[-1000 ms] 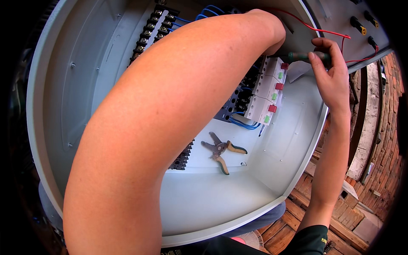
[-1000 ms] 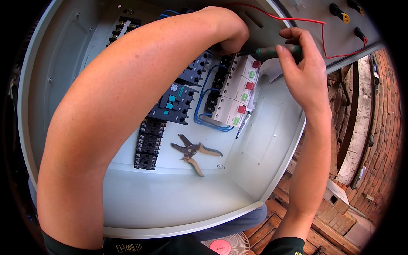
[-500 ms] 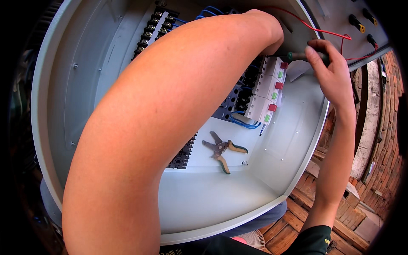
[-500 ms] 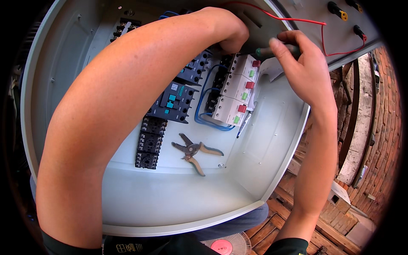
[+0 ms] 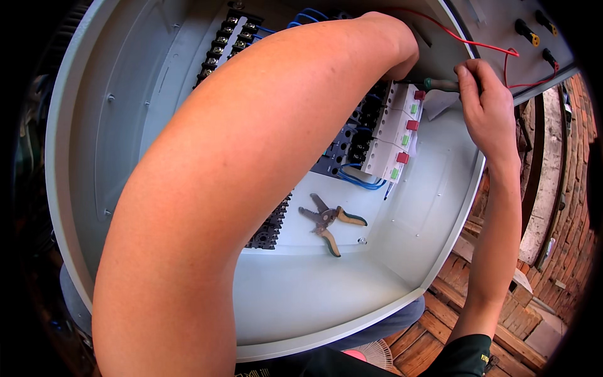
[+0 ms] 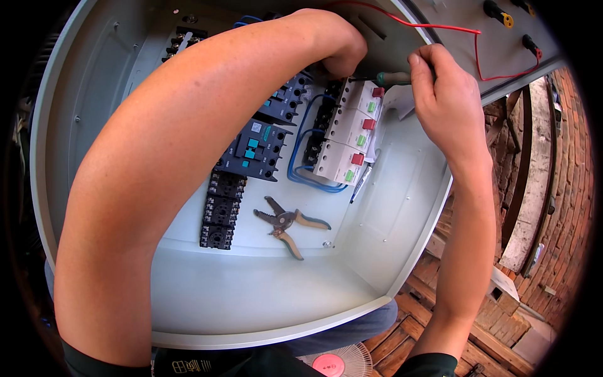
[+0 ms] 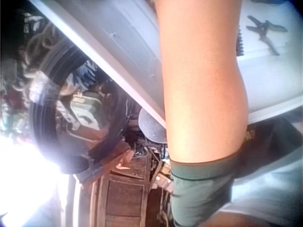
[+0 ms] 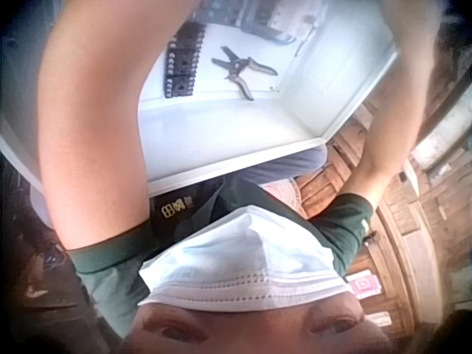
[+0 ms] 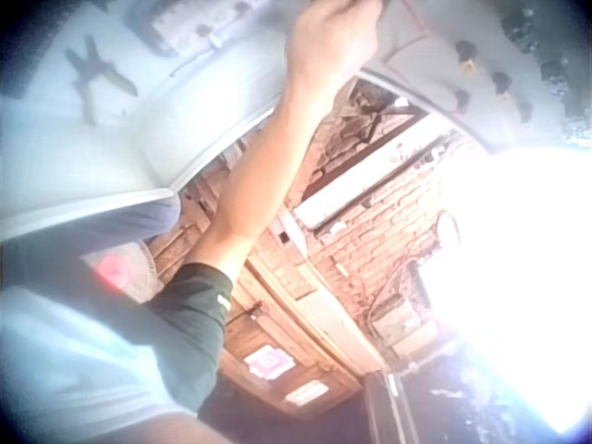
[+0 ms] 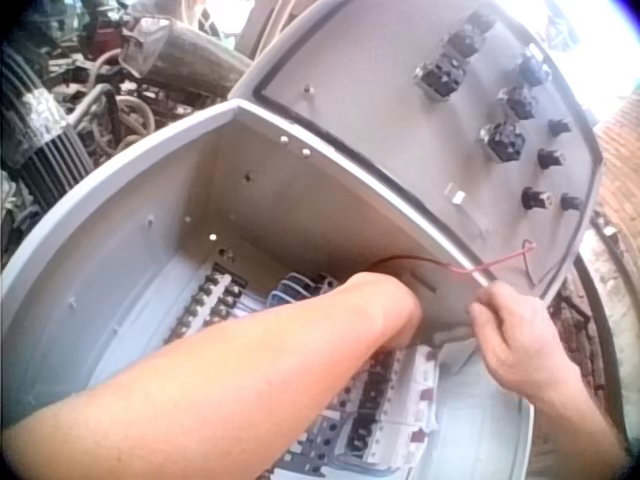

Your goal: The person strips red wires with pliers and connects them to terminals inside an open electrical box. They use a screwdriver to tighten connections and route wires through the box.

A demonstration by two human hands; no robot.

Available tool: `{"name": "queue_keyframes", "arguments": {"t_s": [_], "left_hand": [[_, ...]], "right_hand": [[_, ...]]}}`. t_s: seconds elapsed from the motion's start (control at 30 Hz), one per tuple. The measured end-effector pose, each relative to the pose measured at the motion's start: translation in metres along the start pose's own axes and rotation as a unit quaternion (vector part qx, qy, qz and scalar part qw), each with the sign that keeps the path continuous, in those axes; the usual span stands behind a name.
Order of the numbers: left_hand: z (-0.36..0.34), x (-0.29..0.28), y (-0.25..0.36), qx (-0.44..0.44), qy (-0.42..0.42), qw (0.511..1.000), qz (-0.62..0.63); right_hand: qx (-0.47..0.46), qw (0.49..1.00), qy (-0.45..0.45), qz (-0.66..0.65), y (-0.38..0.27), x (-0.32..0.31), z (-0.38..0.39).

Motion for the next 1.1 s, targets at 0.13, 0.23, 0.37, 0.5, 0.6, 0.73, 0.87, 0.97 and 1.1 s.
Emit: {"name": "queue_keyframes", "arguments": {"t_s": [0.13,0.23,0.37,0.5,0.6,0.73,0.87,0.97,1.1], "left_hand": [[-0.005,0.001,0.007,0.011,-0.019,1.0,0.014],[-0.006,0.002,0.007,0.014,0.018,1.0,-0.01],[-0.002,0.0,0.006,0.014,0.005,1.0,-0.023],[-0.002,0.0,0.006,0.016,0.017,1.0,-0.016],[0.011,-0.003,0.012,0.019,0.03,0.999,-0.015],[-0.004,0.001,0.009,0.016,0.021,0.999,-0.034],[-0.009,0.004,0.005,0.03,0.017,0.999,-0.038],[-0.009,0.004,0.008,0.037,-0.016,0.999,-0.037],[-0.008,0.003,0.003,0.024,-0.008,1.0,-0.009]], "right_hand": [[0.067,0.997,-0.022,-0.04,0.01,0.001,0.004],[0.042,0.992,-0.02,-0.115,0.01,0.002,0.008],[0.036,0.998,-0.027,0.035,-0.005,-0.002,0.0],[0.015,0.995,-0.037,-0.094,0.006,-0.001,0.001],[-0.028,0.999,-0.033,-0.01,0.003,-0.004,-0.002],[0.045,0.997,-0.056,0.031,-0.004,-0.001,-0.009],[-0.08,0.995,-0.036,-0.048,-0.007,-0.001,-0.006],[-0.035,0.997,-0.066,-0.034,-0.003,-0.002,-0.003],[0.173,0.975,-0.139,-0.031,-0.005,-0.007,-0.013]]}}
Point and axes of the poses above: each hand's wrist, its own z-axis away from the middle knuckle, its own x-axis out of the palm, y = z × x, the point moved 4 cm from there along -z, towards the middle knuckle, and after that the axes turned 7 degrees about x, right-handed, at the moved point
